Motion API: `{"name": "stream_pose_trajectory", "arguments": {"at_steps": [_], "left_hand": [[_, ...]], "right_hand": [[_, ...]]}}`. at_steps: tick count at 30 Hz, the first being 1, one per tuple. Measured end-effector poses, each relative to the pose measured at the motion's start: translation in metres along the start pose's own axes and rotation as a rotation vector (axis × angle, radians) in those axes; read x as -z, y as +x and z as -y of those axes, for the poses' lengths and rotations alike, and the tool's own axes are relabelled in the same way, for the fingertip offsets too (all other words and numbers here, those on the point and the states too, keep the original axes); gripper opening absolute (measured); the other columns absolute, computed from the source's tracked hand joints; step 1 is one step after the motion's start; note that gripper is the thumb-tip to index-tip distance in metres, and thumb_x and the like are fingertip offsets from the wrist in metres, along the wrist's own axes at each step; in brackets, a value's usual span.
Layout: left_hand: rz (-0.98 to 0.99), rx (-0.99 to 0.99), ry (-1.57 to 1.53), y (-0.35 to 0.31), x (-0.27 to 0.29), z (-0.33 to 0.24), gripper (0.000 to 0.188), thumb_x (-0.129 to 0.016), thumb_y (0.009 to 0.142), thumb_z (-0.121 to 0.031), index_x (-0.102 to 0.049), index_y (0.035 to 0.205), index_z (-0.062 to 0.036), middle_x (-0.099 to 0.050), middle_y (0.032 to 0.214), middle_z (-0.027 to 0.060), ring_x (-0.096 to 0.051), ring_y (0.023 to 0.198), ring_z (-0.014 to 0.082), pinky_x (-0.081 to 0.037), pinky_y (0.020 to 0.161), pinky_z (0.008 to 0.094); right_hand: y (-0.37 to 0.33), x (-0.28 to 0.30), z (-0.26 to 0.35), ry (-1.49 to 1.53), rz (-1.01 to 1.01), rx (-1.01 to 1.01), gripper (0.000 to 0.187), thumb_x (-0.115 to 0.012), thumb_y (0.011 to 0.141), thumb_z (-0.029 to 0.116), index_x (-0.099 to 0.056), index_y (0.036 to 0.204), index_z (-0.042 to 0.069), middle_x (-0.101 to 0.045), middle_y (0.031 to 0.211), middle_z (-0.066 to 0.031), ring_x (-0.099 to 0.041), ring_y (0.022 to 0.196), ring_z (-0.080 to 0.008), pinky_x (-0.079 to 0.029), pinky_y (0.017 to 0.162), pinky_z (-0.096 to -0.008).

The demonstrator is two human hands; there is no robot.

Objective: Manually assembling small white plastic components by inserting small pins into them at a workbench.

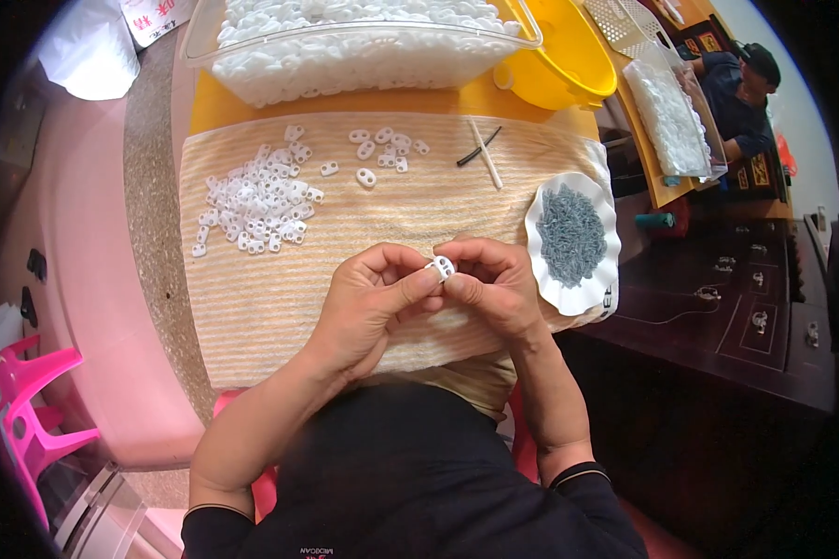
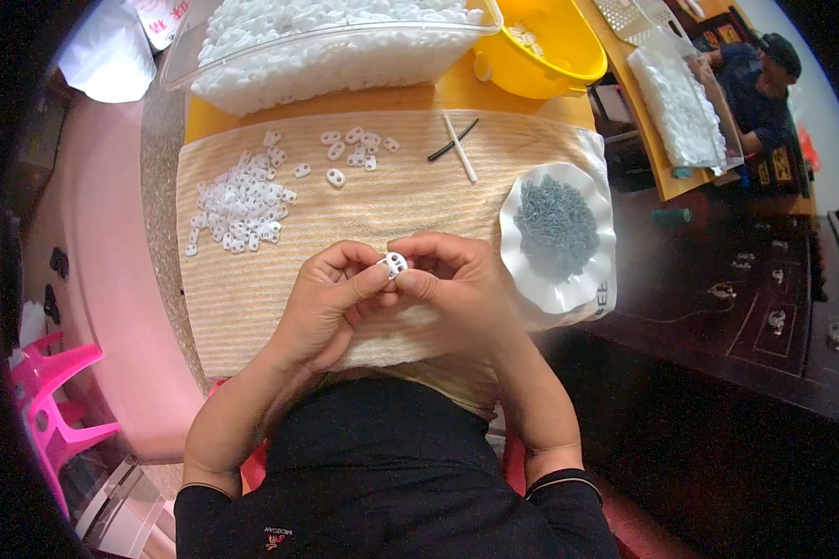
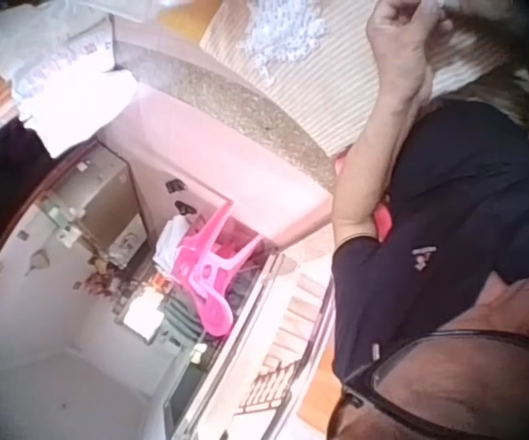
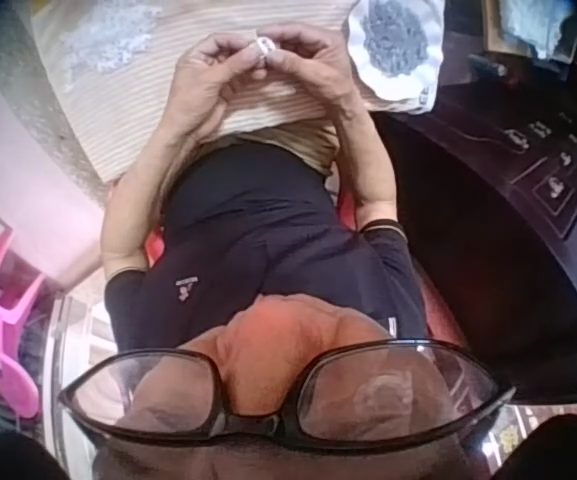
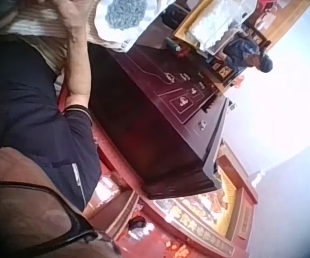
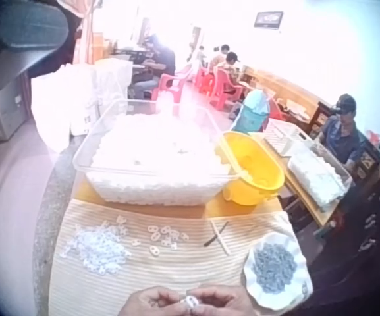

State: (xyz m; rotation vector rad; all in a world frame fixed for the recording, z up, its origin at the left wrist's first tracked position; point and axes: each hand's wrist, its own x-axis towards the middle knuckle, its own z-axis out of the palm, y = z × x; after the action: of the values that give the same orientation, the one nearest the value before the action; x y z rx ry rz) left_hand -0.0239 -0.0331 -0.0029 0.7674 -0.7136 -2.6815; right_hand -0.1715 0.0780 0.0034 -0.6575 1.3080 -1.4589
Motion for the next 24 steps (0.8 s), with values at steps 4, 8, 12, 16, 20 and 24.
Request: {"name": "stream_pose_trajectory", "arguments": {"at_steps": [4, 8, 12, 16, 20, 24], "left_hand": [[0.078, 0.024, -0.026, 0.0, 0.001, -0.002, 0.013, -0.069, 0.086, -0.007, -0.057, 0.087, -0.004, -0.066, 0.089, 0.0073, -0.064, 0.077, 0.0113, -0.055, 0.071, 0.0221], [0.09, 0.029, -0.031, -0.001, 0.0, -0.004, 0.013, -0.069, 0.086, -0.007, -0.056, 0.085, -0.0044, -0.066, 0.088, 0.0074, -0.063, 0.076, 0.0111, -0.054, 0.07, 0.0222], [0.122, 0.004, -0.012, -0.003, 0.001, -0.002, 0.012, -0.069, 0.086, -0.008, -0.057, 0.086, -0.0036, -0.066, 0.086, 0.0076, -0.063, 0.075, 0.0116, -0.053, 0.07, 0.0222], [0.122, -0.031, -0.012, -0.005, -0.003, 0.0, 0.012, -0.069, 0.086, -0.007, -0.058, 0.086, -0.0025, -0.065, 0.083, 0.0078, -0.063, 0.074, 0.0119, -0.053, 0.069, 0.0224], [0.106, -0.066, -0.001, -0.007, -0.005, 0.004, 0.012, -0.068, 0.086, -0.008, -0.058, 0.086, -0.0023, -0.065, 0.083, 0.0077, -0.063, 0.074, 0.0119, -0.053, 0.069, 0.0229], [0.149, -0.091, 0.016, -0.007, -0.004, 0.005, 0.013, -0.068, 0.087, -0.01, -0.058, 0.087, -0.0025, -0.065, 0.083, 0.0077, -0.063, 0.074, 0.0121, -0.054, 0.07, 0.0235]], "right_hand": [[0.002, 0.0, 0.001, -0.041, 0.046, 0.077, 0.029, -0.07, 0.083, 0.005, -0.063, 0.11, -0.004, -0.06, 0.098, -0.0078, -0.058, 0.087, -0.0133, -0.048, 0.078, -0.0249], [0.001, -0.004, 0.001, 0.001, 0.058, 0.132, 0.028, -0.071, 0.082, 0.006, -0.064, 0.108, -0.003, -0.059, 0.096, -0.0081, -0.055, 0.083, -0.0127, -0.045, 0.074, -0.0241], [0.001, -0.002, 0.004, -0.118, 0.076, 0.175, 0.028, -0.074, 0.08, 0.01, -0.066, 0.104, -0.002, -0.06, 0.089, -0.0069, -0.054, 0.08, -0.0118, -0.044, 0.072, -0.0232], [-0.002, -0.004, 0.003, -0.121, 0.054, 0.184, 0.029, -0.076, 0.079, 0.011, -0.067, 0.103, -0.002, -0.061, 0.086, -0.0063, -0.055, 0.078, -0.0114, -0.043, 0.071, -0.0227], [-0.004, -0.01, 0.005, -0.082, 0.059, 0.198, 0.029, -0.075, 0.079, 0.009, -0.066, 0.103, -0.003, -0.061, 0.086, -0.0071, -0.055, 0.077, -0.0116, -0.046, 0.069, -0.0232], [-0.006, -0.009, 0.005, -0.096, 0.095, 0.253, 0.029, -0.074, 0.08, 0.008, -0.065, 0.105, -0.005, -0.059, 0.087, -0.007, -0.056, 0.077, -0.0119, -0.049, 0.069, -0.024]]}}
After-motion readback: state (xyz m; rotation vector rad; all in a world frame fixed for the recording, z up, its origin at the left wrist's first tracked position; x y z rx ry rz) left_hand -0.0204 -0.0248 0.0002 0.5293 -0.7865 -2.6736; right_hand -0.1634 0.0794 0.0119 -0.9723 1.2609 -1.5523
